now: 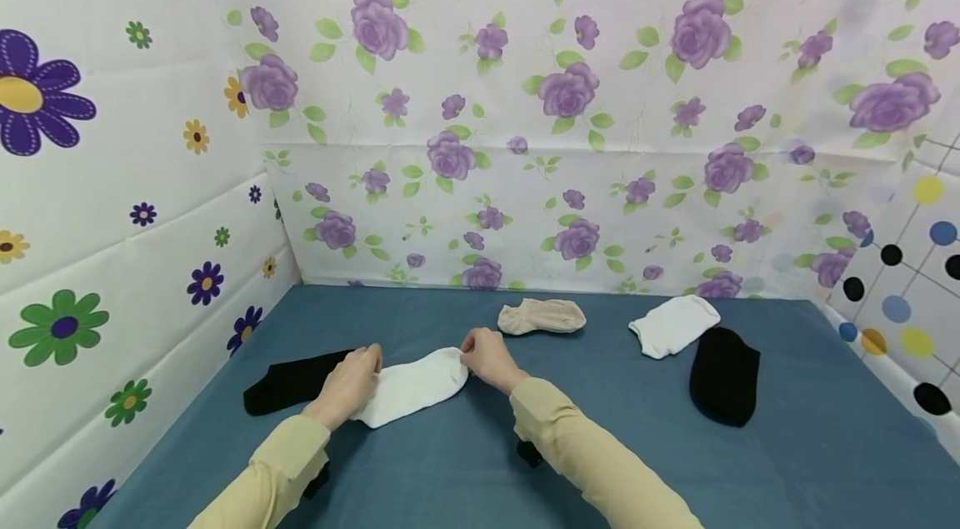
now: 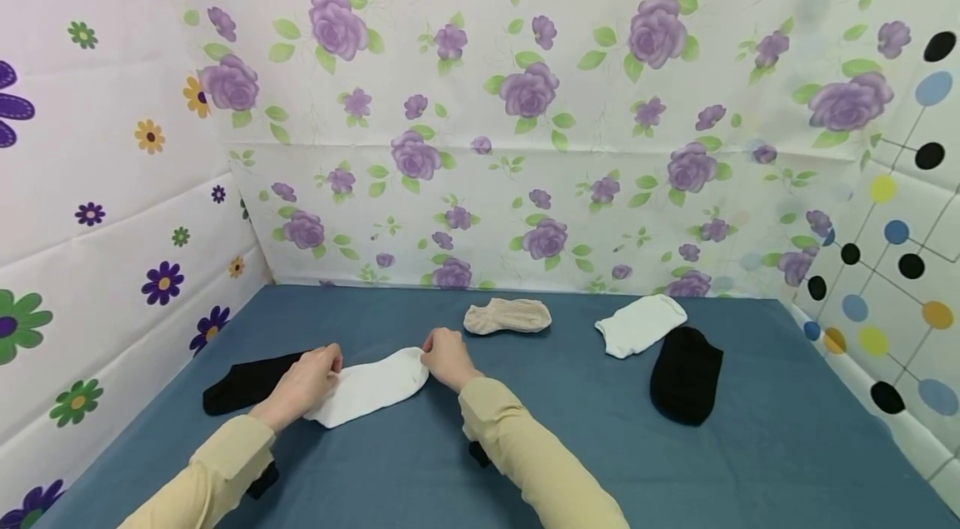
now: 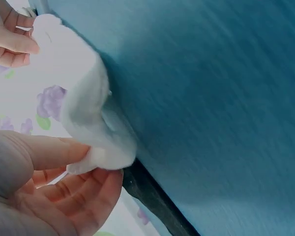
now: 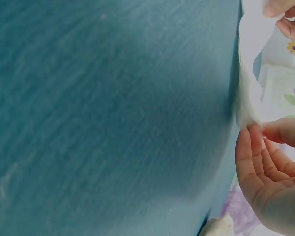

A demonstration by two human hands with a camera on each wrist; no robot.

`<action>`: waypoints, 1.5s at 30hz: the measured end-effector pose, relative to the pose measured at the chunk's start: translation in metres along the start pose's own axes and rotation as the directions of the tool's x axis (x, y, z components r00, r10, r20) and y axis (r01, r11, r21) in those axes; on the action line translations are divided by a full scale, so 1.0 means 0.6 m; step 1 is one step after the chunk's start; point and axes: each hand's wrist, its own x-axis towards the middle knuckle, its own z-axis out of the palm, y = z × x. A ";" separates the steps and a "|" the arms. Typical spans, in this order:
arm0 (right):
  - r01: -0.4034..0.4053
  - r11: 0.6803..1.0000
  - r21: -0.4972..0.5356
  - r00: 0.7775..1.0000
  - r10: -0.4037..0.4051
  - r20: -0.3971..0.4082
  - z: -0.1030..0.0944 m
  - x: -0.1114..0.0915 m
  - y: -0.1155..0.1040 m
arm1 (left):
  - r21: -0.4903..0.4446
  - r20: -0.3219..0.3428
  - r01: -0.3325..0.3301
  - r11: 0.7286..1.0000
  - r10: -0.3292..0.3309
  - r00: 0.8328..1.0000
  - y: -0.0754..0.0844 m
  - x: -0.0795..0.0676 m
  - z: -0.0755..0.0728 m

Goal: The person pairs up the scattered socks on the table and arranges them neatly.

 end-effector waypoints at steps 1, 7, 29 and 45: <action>0.000 1.000 0.010 1.000 0.000 -0.003 -0.001 0.000 0.000 | -0.013 -0.008 -0.001 1.000 0.001 1.000 0.002 0.001 -0.001; -0.005 0.999 0.050 1.000 0.005 -0.002 -0.006 0.000 0.004 | -0.072 -0.048 -0.011 0.997 0.008 0.999 0.004 0.008 -0.005; -0.034 0.971 0.237 0.999 0.032 0.012 -0.035 -0.019 -0.004 | -0.213 -0.096 0.014 0.977 -0.035 0.995 0.021 0.030 -0.023; -0.049 0.973 0.227 0.999 0.048 0.009 -0.072 -0.031 -0.004 | -0.223 -0.064 0.042 0.974 -0.058 0.996 0.046 0.055 -0.030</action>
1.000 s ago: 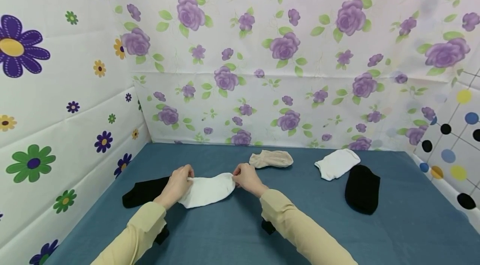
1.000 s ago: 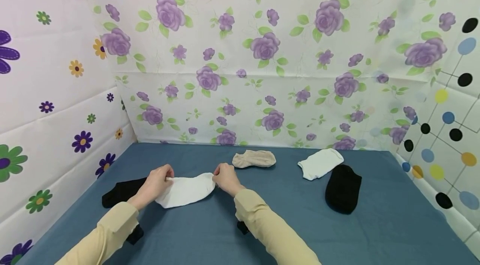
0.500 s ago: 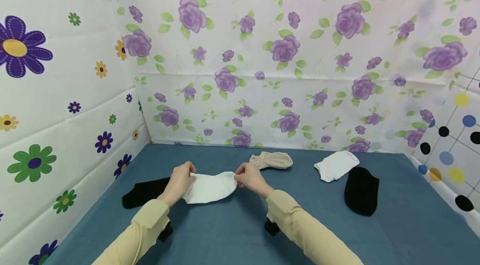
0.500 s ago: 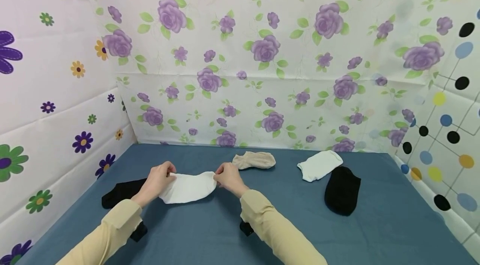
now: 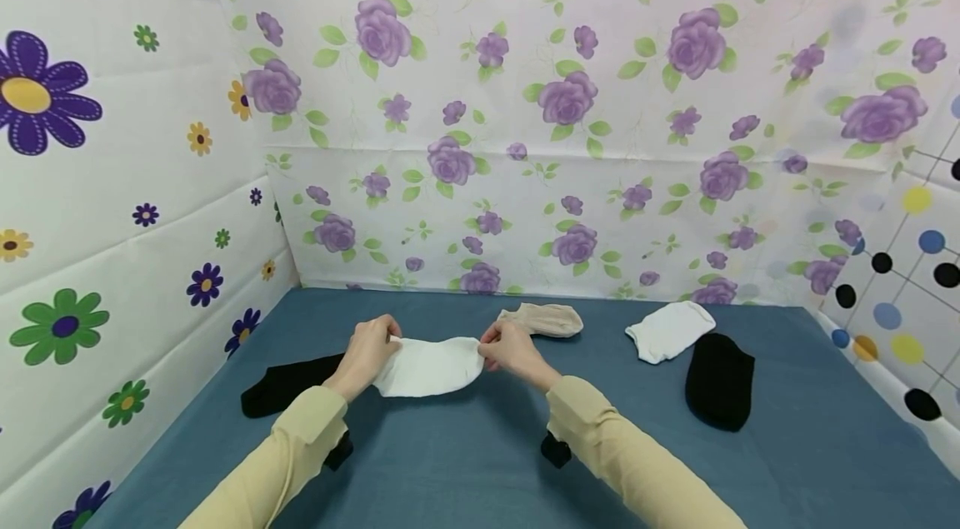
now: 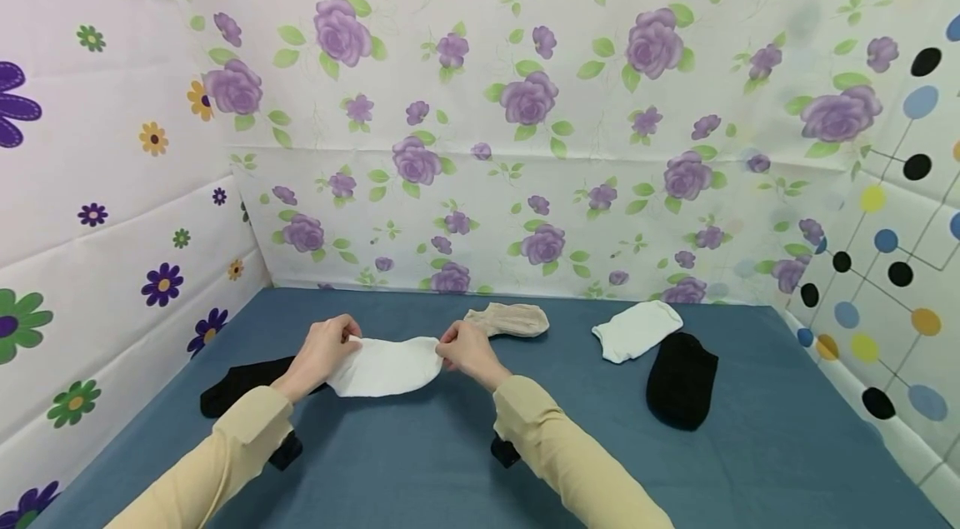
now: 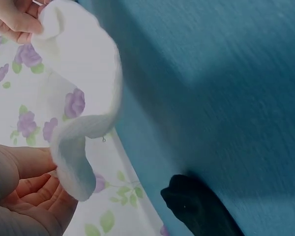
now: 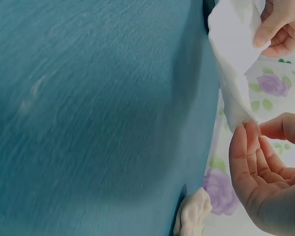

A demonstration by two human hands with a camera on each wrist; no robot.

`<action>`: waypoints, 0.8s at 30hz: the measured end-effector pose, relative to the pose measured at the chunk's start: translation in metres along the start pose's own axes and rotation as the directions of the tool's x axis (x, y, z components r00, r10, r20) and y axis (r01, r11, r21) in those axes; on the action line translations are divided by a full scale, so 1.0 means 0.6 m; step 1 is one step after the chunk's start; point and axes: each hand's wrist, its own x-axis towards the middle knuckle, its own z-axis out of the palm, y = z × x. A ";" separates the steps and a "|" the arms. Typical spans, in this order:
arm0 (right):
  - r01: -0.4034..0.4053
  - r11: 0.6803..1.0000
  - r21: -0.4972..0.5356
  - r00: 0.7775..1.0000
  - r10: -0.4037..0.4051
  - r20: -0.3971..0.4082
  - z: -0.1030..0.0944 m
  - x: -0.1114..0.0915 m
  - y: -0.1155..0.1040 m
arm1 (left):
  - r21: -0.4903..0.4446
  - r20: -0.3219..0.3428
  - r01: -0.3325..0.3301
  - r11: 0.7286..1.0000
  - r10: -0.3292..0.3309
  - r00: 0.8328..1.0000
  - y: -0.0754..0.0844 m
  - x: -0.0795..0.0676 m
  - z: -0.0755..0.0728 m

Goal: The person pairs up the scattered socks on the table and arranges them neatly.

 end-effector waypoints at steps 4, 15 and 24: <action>0.012 1.000 -0.007 1.000 -0.012 0.000 -0.011 -0.003 0.002 | -0.008 -0.001 -0.015 1.000 0.015 1.000 0.008 0.003 0.003; -0.017 1.000 -0.026 1.000 0.016 -0.021 -0.037 -0.012 0.009 | -0.026 0.002 -0.053 0.998 0.053 0.999 0.028 0.016 0.018; -0.049 0.997 -0.052 0.998 0.047 -0.034 -0.054 -0.020 0.011 | -0.042 0.029 -0.052 0.998 0.053 0.998 0.050 0.027 0.027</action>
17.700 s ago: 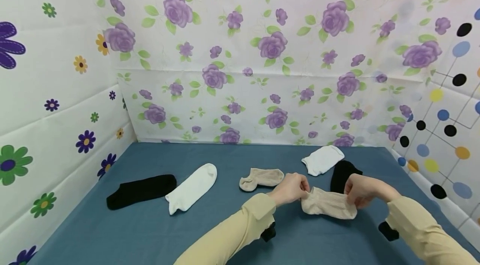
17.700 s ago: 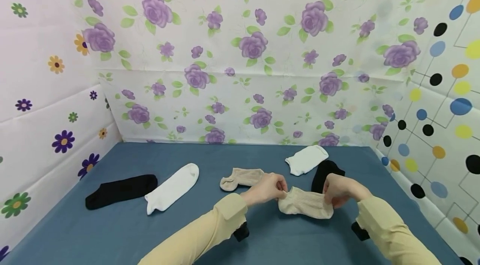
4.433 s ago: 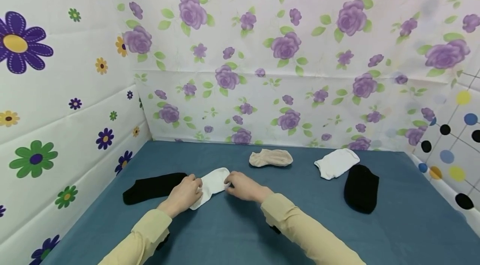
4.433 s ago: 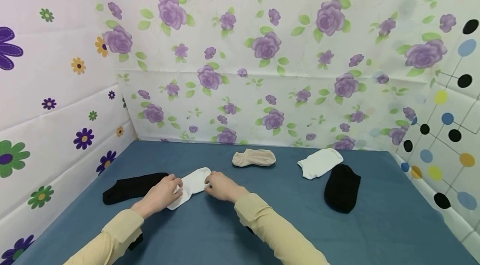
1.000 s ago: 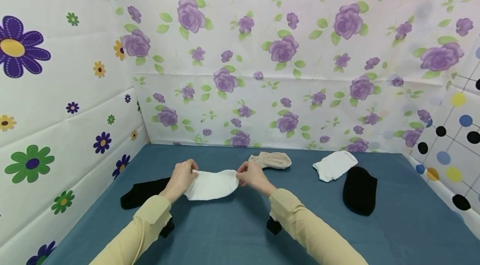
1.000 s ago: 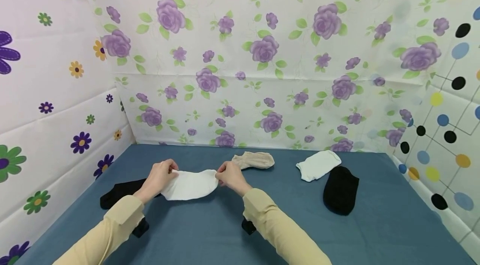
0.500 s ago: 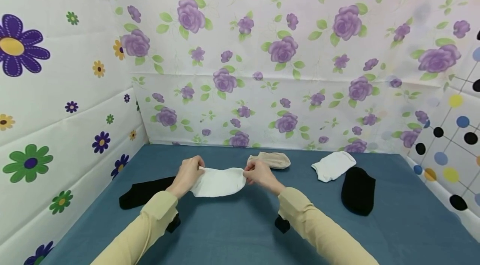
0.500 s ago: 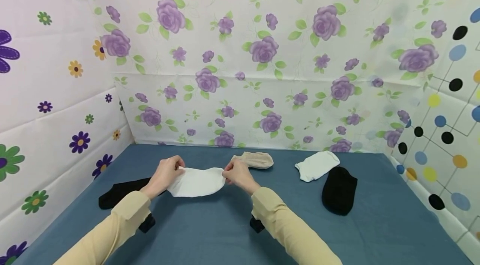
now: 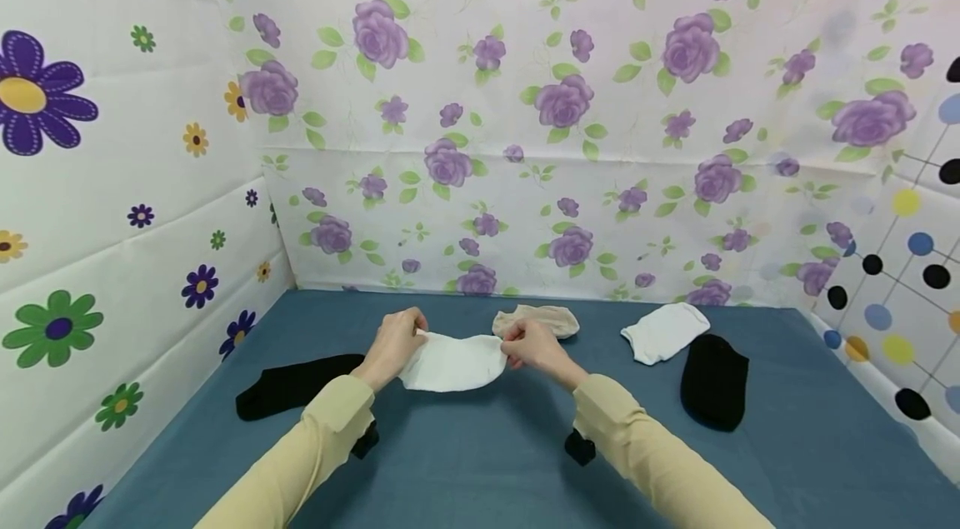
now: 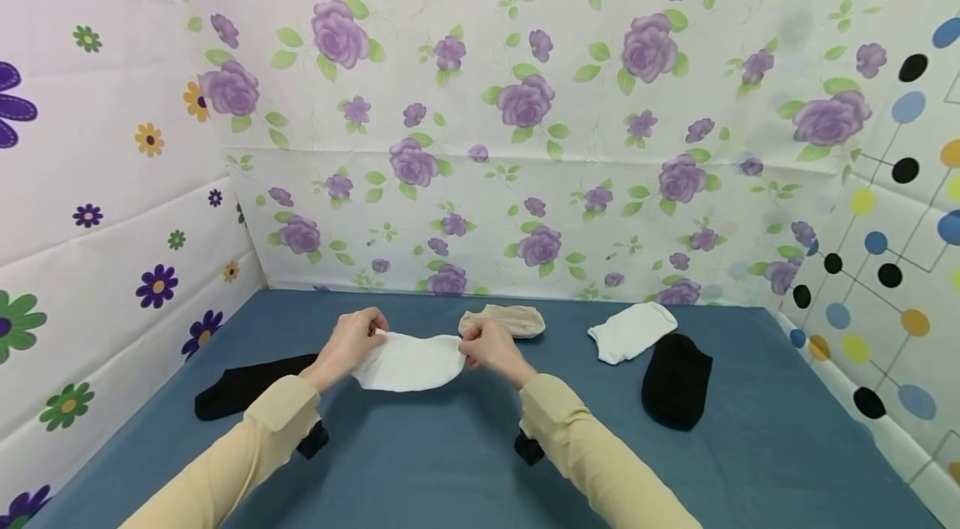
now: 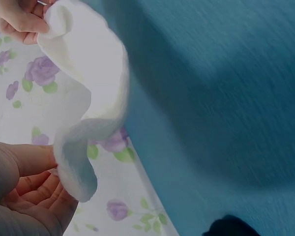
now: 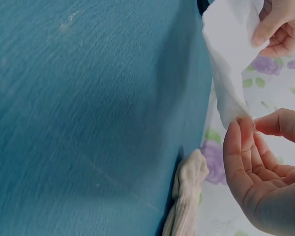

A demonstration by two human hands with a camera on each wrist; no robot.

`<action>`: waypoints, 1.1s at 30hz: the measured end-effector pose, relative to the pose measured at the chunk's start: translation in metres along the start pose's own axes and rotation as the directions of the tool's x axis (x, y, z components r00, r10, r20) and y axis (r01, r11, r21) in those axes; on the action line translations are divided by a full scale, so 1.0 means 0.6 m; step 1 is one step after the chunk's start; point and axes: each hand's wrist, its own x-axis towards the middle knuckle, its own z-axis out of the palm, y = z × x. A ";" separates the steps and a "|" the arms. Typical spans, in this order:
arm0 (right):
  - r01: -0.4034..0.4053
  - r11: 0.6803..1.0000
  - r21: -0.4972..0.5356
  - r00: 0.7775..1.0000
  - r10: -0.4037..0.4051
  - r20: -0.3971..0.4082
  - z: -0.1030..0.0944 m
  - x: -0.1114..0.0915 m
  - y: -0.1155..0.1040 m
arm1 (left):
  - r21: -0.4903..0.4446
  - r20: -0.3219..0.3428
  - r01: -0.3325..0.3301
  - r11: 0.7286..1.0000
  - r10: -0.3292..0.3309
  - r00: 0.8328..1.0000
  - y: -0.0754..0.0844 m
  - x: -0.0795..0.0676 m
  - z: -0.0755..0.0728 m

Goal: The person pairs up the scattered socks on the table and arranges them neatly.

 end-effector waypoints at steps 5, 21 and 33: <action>-0.016 1.000 -0.004 1.000 0.016 -0.020 -0.009 -0.004 0.005 | -0.003 0.017 0.002 1.000 -0.002 1.000 0.012 0.006 0.005; -0.022 1.000 0.017 0.998 0.023 -0.067 -0.042 -0.016 0.034 | -0.051 0.005 -0.063 0.997 0.063 0.998 0.034 0.015 0.032; -0.103 0.994 -0.025 0.990 0.100 -0.101 -0.070 -0.026 0.045 | -0.072 0.022 -0.062 0.995 0.064 0.998 0.048 0.027 0.053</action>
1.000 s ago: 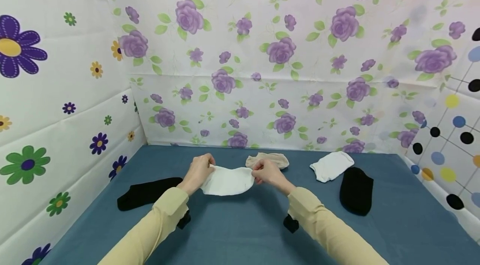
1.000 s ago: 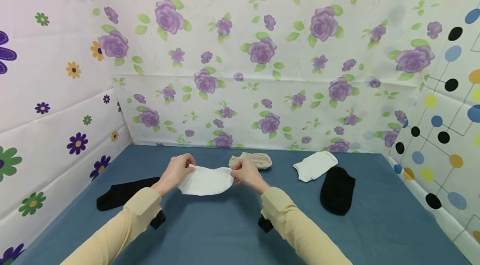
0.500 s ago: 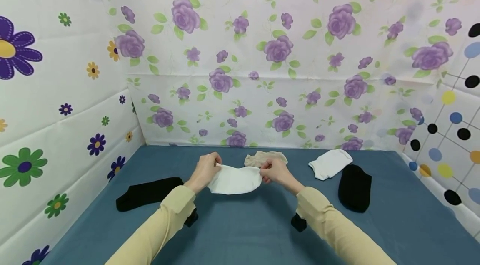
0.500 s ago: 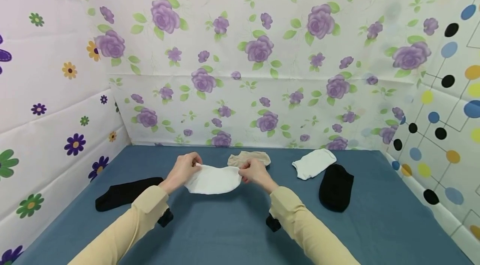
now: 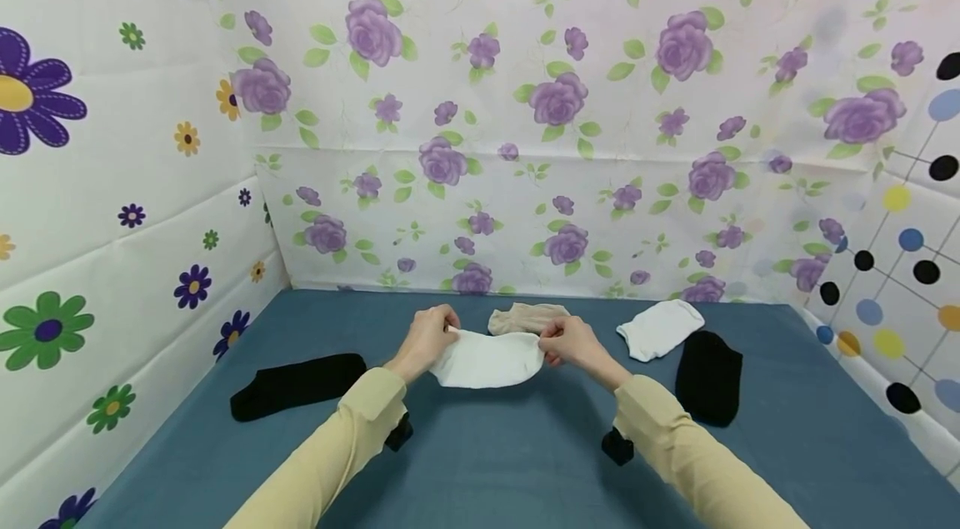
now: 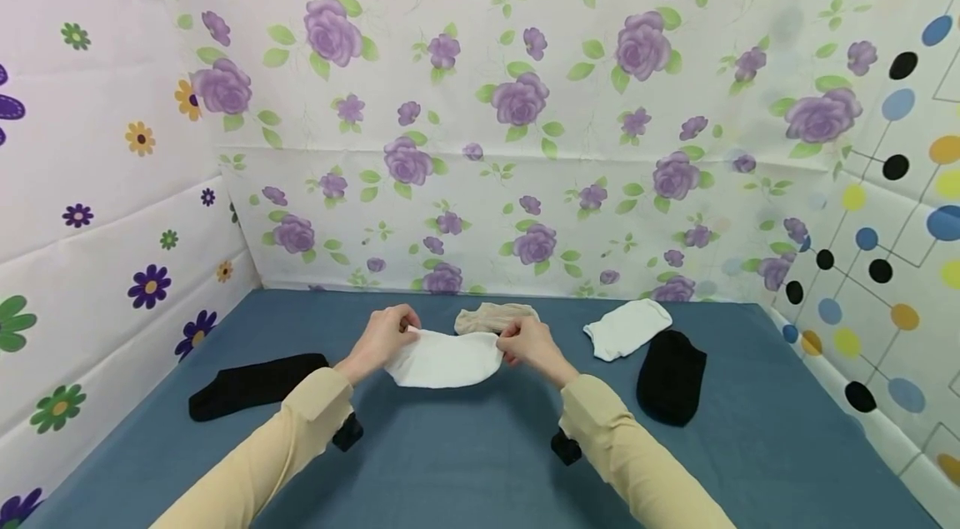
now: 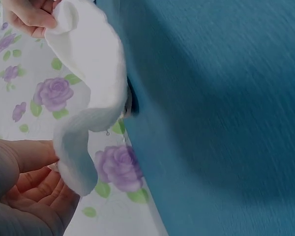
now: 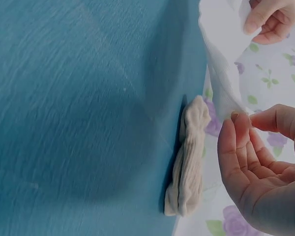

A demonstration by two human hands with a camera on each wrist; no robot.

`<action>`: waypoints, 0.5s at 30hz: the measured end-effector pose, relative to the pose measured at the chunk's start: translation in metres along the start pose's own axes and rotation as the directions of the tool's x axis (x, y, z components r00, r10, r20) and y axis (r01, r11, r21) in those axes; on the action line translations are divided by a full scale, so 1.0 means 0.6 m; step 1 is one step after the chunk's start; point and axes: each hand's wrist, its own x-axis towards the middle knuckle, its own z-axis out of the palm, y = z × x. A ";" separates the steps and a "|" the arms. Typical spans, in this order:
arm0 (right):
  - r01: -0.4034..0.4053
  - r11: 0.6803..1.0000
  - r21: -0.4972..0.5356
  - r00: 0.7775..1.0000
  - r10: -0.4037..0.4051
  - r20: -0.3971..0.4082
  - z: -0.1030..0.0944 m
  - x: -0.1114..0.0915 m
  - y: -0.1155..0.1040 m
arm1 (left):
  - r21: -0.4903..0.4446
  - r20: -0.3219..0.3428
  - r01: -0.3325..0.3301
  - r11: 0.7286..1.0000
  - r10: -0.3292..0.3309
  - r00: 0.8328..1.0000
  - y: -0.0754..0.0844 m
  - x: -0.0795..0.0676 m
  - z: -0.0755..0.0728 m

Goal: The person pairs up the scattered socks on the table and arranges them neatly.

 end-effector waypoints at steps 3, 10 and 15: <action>-0.008 1.000 0.002 1.000 0.008 -0.005 -0.007 -0.002 0.005 | -0.006 0.005 -0.003 1.000 0.003 1.000 0.003 0.002 0.007; -0.020 1.000 -0.012 1.000 0.021 0.010 -0.021 -0.008 0.015 | -0.017 0.028 0.004 1.000 -0.003 1.000 0.010 0.009 0.027; -0.034 0.999 0.005 0.999 0.034 0.001 -0.033 -0.011 0.025 | -0.035 0.044 -0.002 0.999 0.004 0.999 0.017 0.017 0.039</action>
